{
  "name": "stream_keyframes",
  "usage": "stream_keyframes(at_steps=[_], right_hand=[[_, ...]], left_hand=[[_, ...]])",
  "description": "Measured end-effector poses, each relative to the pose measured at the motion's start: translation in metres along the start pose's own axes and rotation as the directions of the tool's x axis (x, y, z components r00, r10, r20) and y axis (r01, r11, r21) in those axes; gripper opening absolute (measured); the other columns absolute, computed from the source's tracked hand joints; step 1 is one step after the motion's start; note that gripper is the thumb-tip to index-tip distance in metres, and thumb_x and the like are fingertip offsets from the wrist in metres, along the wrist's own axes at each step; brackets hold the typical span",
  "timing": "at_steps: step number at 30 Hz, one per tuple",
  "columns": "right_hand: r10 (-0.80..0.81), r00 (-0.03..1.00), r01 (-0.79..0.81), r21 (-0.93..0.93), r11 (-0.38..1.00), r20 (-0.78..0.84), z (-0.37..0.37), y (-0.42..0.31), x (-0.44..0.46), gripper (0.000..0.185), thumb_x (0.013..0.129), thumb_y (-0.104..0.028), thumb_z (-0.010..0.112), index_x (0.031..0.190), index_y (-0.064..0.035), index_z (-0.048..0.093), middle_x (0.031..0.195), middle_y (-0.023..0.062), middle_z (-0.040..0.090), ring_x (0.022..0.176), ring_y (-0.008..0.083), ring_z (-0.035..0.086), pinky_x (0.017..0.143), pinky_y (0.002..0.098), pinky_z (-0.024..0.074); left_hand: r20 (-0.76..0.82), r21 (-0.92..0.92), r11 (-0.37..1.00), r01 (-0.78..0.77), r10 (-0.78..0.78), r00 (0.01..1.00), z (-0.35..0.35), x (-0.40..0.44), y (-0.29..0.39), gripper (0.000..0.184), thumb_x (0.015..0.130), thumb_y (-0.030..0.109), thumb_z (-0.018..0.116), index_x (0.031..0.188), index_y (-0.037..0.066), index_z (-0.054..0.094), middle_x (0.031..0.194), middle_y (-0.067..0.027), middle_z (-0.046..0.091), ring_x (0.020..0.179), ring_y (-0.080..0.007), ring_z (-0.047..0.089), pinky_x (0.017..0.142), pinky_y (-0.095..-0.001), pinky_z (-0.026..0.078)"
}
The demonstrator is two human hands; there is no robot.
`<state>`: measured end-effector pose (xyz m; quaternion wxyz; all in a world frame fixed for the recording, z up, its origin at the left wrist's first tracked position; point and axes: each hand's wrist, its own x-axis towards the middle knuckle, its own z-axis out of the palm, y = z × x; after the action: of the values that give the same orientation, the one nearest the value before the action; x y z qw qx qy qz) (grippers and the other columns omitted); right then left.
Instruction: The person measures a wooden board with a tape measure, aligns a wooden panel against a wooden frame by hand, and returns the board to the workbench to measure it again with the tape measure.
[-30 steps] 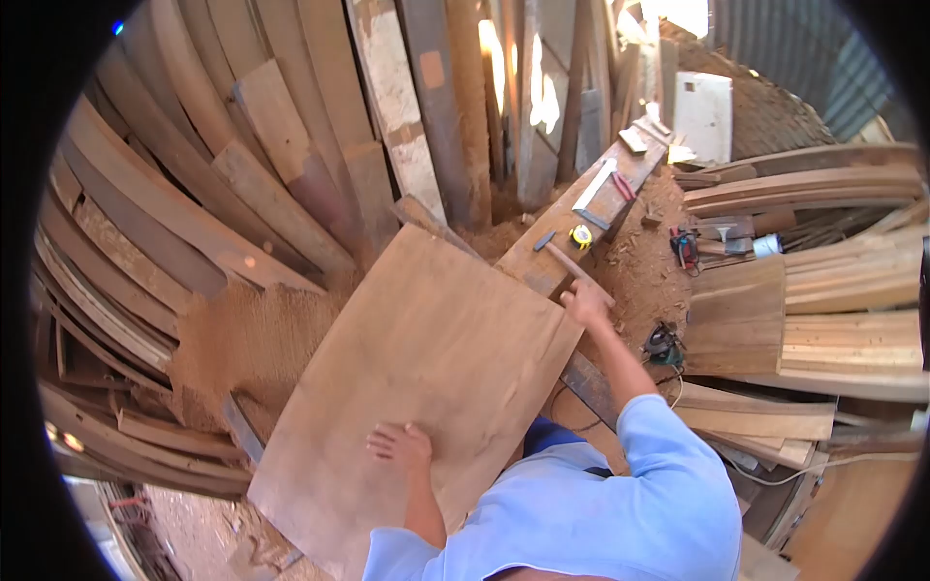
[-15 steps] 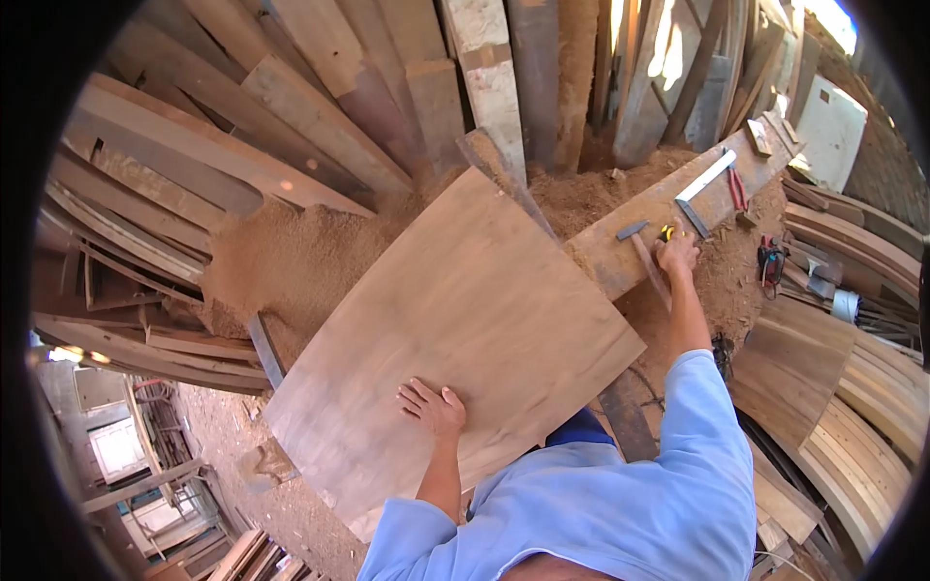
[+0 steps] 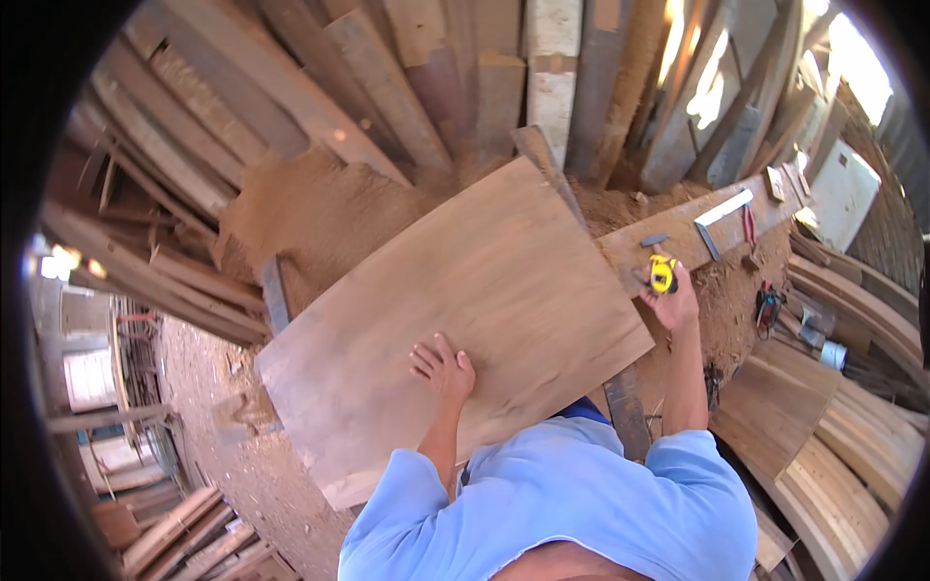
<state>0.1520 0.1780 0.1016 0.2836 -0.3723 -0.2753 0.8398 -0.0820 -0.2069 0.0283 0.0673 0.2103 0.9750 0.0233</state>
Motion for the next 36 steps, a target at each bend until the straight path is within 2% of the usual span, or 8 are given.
stream_keyframes(at_steps=[5, 8, 13, 22, 25, 30, 31, 36], right_hand=[[0.284, 0.954, -0.152, -0.670, 0.727, 0.092, 0.071, 0.104, -0.037, 0.041, 0.091, -0.042, 0.052, 0.120, -0.0120, 0.052, 0.088, 0.0037, 0.061, 0.073, 0.0120, 0.058, 0.061, 0.0292, 0.0486], [0.412, 0.881, 0.028, -0.895, 0.444, 0.232, 0.122, 0.164, -0.073, 0.046, 0.088, -0.037, 0.058, 0.124, -0.0096, 0.050, 0.092, 0.0069, 0.063, 0.077, 0.0155, 0.060, 0.067, 0.0327, 0.0505], [0.483, 0.768, 0.360, -0.907, 0.217, 0.420, 0.186, 0.240, -0.115, 0.057, 0.082, -0.034, 0.064, 0.129, -0.0071, 0.047, 0.103, 0.0168, 0.062, 0.093, 0.0269, 0.061, 0.082, 0.0375, 0.0484], [0.748, 0.461, 0.478, -0.844, 0.244, 0.478, 0.209, 0.265, -0.130, 0.053, 0.081, -0.025, 0.063, 0.129, -0.0072, 0.048, 0.112, 0.0153, 0.059, 0.099, 0.0250, 0.058, 0.086, 0.0358, 0.0456], [0.783, 0.462, 0.529, -0.838, 0.134, 0.417, 0.189, 0.240, -0.108, 0.046, 0.079, -0.023, 0.064, 0.122, -0.0081, 0.055, 0.105, 0.0129, 0.062, 0.096, 0.0245, 0.058, 0.084, 0.0347, 0.0459], [0.810, 0.441, 0.592, -0.804, 0.062, 0.387, 0.202, 0.234, -0.100, 0.038, 0.079, -0.021, 0.061, 0.114, -0.0070, 0.060, 0.102, 0.0115, 0.062, 0.094, 0.0234, 0.058, 0.082, 0.0349, 0.0458], [0.807, 0.437, 0.636, -0.771, 0.036, 0.398, 0.213, 0.245, -0.105, 0.038, 0.079, -0.023, 0.060, 0.113, -0.0066, 0.060, 0.102, 0.0127, 0.062, 0.094, 0.0237, 0.058, 0.082, 0.0349, 0.0457], [0.800, 0.436, 0.673, -0.740, 0.014, 0.412, 0.258, 0.313, -0.121, 0.038, 0.081, -0.028, 0.057, 0.111, -0.0056, 0.060, 0.098, 0.0164, 0.063, 0.090, 0.0257, 0.059, 0.080, 0.0360, 0.0460]], left_hand=[[0.028, -0.361, 0.887, -0.287, 0.317, 0.948, -0.013, 0.003, -0.032, 0.046, 0.084, 0.038, 0.055, 0.119, 0.009, 0.057, 0.122, -0.0242, 0.051, 0.117, -0.0400, 0.046, 0.098, -0.0527, 0.035], [0.629, -0.739, 0.522, 0.427, 0.307, 0.714, -0.051, -0.016, -0.033, 0.042, 0.088, 0.046, 0.056, 0.109, 0.009, 0.061, 0.093, -0.0062, 0.066, 0.083, -0.0190, 0.063, 0.071, -0.0332, 0.052], [0.592, -0.622, -0.226, 0.749, 0.490, 0.640, -0.019, -0.059, -0.066, 0.023, 0.085, 0.033, 0.068, 0.091, 0.012, 0.059, 0.079, -0.0008, 0.061, 0.071, -0.0104, 0.058, 0.064, -0.0281, 0.051], [0.402, -0.806, -0.495, 0.325, -0.054, 0.914, 0.003, -0.094, -0.199, 0.016, 0.085, 0.026, 0.064, 0.088, 0.012, 0.056, 0.068, 0.0003, 0.054, 0.062, -0.0081, 0.052, 0.052, -0.0244, 0.045], [0.646, -0.516, -0.855, -0.044, -0.423, 0.636, -0.001, -0.085, -0.311, 0.014, 0.084, 0.018, 0.062, 0.076, 0.010, 0.053, 0.063, -0.0002, 0.050, 0.053, -0.0097, 0.048, 0.050, -0.0215, 0.044], [0.288, -0.941, -0.127, 0.315, -0.792, 0.539, -0.045, -0.139, -0.410, 0.025, 0.085, 0.028, 0.061, 0.088, 0.003, 0.058, 0.075, -0.0090, 0.059, 0.072, -0.0208, 0.058, 0.064, -0.0334, 0.049], [0.035, -0.809, 0.246, 0.534, -0.887, 0.461, -0.050, -0.144, -0.409, 0.034, 0.086, 0.034, 0.059, 0.094, 0.001, 0.060, 0.084, -0.0139, 0.064, 0.082, -0.0264, 0.061, 0.072, -0.0408, 0.050], [-0.051, -0.198, 0.606, 0.771, -0.792, 0.609, -0.011, -0.167, -0.343, 0.070, 0.084, 0.043, 0.052, 0.135, -0.003, 0.037, 0.143, -0.0297, 0.027, 0.135, -0.0447, 0.021, 0.108, -0.0556, 0.019]])
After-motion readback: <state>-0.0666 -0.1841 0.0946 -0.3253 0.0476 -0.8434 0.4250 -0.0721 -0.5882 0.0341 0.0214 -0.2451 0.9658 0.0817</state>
